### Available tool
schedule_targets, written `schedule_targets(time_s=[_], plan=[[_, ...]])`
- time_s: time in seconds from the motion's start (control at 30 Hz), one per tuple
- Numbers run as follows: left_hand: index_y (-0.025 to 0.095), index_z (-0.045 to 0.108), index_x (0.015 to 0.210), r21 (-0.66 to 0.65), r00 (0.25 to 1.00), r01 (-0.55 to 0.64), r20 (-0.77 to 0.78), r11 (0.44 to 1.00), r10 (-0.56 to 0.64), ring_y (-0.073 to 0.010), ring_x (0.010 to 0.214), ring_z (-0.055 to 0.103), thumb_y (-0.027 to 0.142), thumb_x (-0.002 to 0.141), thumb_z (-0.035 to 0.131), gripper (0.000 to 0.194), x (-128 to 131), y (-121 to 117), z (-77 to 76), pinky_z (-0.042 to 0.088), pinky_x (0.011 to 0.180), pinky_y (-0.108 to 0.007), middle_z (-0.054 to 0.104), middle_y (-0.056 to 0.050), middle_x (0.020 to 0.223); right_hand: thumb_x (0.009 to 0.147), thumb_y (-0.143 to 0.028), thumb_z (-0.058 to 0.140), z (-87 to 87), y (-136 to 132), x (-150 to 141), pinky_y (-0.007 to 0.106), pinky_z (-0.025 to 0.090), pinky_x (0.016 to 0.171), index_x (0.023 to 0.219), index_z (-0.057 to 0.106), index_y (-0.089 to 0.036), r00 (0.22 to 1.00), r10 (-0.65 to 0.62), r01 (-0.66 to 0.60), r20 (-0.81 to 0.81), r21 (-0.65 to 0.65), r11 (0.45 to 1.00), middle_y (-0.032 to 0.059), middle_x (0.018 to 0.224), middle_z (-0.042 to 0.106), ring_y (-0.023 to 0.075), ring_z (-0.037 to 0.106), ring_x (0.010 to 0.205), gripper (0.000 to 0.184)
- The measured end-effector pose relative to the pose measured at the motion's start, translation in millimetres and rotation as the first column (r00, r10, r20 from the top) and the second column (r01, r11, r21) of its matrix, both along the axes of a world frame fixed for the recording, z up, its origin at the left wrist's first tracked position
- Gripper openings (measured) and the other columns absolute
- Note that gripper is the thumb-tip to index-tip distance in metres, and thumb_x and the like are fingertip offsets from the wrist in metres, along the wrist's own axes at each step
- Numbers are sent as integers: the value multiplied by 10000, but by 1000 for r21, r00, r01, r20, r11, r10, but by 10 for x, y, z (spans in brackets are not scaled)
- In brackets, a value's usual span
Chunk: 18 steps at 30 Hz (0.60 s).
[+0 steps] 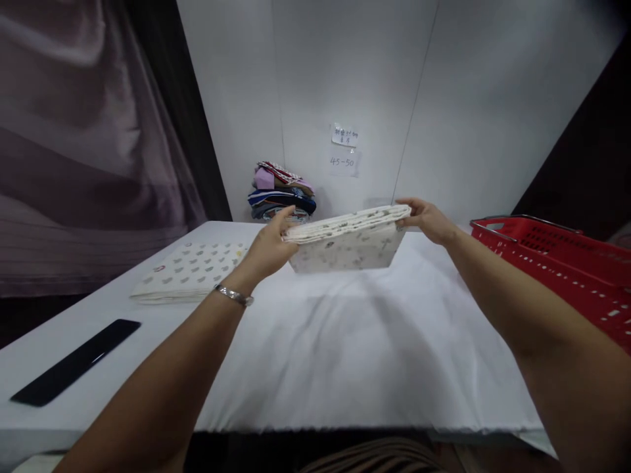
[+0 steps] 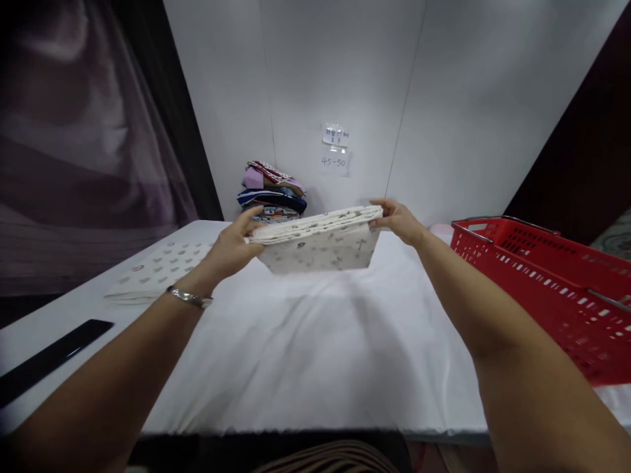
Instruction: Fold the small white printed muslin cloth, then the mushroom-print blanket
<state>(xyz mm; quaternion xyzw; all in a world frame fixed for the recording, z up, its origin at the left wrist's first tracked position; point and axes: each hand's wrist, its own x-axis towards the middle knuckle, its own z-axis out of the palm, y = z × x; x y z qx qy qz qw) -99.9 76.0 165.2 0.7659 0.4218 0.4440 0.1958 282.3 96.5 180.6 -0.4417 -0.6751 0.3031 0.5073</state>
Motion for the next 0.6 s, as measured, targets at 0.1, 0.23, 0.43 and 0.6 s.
schedule_targets(time_s=[0.1, 0.23, 0.43, 0.6], plan=[[199, 371, 1371, 307, 979, -60, -169, 950, 117, -227, 1095, 515, 57, 675, 506, 724, -37, -143, -148, 364, 987, -399, 600, -61, 1189, 605, -314, 751, -285, -91, -27, 421, 456, 895, 1188, 549, -208, 981, -132, 101, 144, 202, 974, 57, 1048, 637, 224, 592, 956, 626], [182, 441, 1326, 293, 926, -7, -358, 956, 117, -250, 1120, 494, 22, 666, 468, 680, -111, -394, -1082, 319, 1011, -441, 619, -84, 1154, 729, -262, 594, -1272, -408, -136, 445, 412, 934, 1041, 614, -207, 840, -298, 159, 454, 319, 934, 98, 1055, 632, 265, 549, 1023, 317], [238, 497, 1287, -24, 908, 14, -418, 1000, -22, -227, 1103, 502, -20, 634, 431, 705, -158, -798, -1994, 318, 1017, -413, 626, -47, 1154, 753, -219, 513, -2355, -914, -254, 440, 424, 924, 1046, 606, -209, 767, -198, 117, 610, 170, 978, 99, 1051, 629, 257, 550, 1018, 308], [209, 534, 1243, -7, 913, 7, -407, 1000, -9, -239, 1116, 488, 3, 679, 452, 606, -163, -892, -1955, 315, 1010, -413, 616, -73, 1164, 763, -177, 474, -2315, -999, -211, 426, 426, 942, 1094, 596, -196, 765, -142, 62, 628, 147, 987, 104, 1101, 619, 248, 543, 1055, 354]])
